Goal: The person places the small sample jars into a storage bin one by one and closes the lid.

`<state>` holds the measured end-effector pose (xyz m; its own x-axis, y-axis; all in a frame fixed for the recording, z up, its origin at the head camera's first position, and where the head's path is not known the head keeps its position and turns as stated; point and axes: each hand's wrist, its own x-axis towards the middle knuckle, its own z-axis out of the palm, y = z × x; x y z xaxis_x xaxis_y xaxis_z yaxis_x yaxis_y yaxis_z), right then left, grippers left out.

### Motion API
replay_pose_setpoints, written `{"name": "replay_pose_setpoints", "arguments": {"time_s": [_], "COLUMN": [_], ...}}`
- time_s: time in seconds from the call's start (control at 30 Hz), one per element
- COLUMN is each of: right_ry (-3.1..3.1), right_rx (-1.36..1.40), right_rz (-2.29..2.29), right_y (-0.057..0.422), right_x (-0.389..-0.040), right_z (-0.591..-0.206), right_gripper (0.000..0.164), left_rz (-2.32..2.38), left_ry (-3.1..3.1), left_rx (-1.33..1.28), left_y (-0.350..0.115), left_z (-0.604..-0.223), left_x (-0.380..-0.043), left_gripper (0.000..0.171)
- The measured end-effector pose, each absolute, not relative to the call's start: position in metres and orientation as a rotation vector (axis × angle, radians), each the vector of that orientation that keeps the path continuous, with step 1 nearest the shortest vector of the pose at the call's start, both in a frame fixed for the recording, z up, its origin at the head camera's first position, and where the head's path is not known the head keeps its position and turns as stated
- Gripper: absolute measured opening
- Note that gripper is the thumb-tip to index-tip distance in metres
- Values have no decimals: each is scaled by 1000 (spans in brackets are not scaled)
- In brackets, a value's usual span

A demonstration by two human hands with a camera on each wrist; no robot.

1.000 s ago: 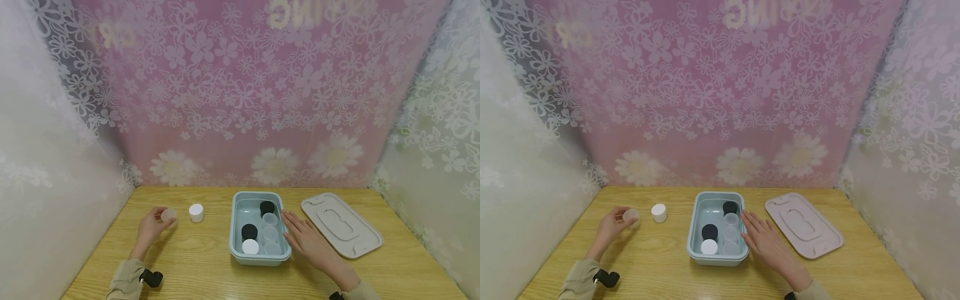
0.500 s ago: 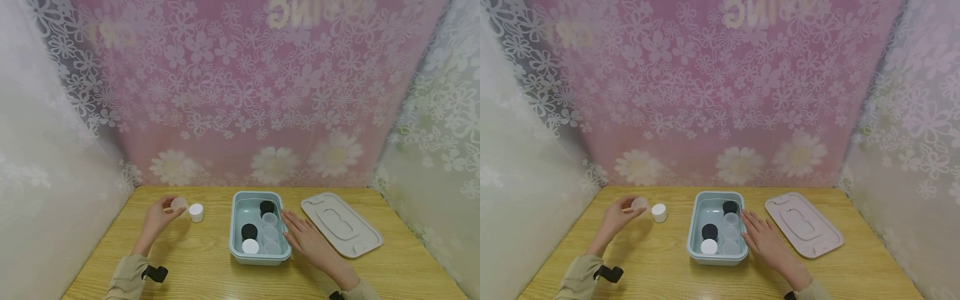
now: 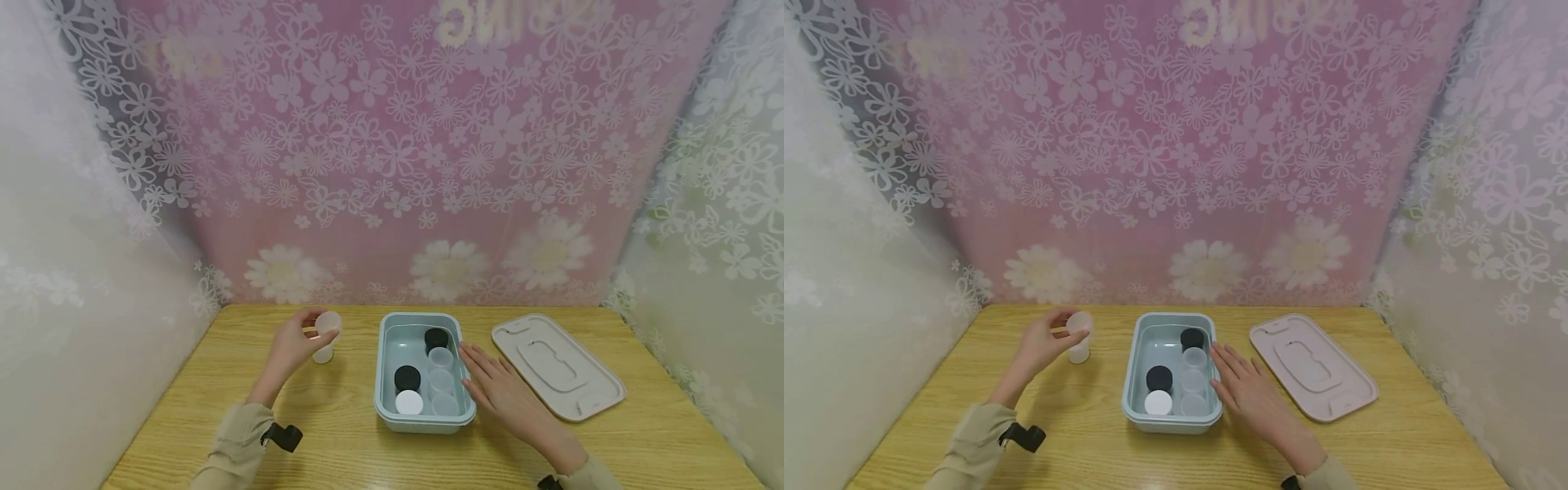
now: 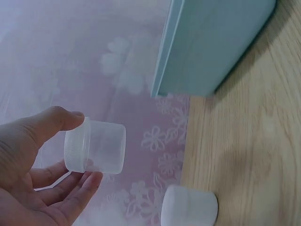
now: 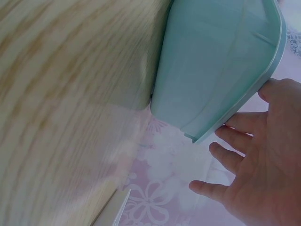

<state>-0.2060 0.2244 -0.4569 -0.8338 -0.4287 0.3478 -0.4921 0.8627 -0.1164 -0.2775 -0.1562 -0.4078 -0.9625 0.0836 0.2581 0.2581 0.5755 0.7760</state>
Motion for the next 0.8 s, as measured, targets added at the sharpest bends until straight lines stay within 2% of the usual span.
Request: {"name": "replay_pose_setpoints", "arguments": {"time_s": [0.8], "right_ry": [-2745], "right_rx": [687], "right_rz": [282], "right_y": [224], "right_x": [-207], "right_z": [-457], "right_gripper": [59], "left_rz": [-1322], "left_ry": [-2649], "left_rx": [-705], "left_y": [-62], "left_z": [-405], "left_x": [-296], "left_gripper": [50]}}
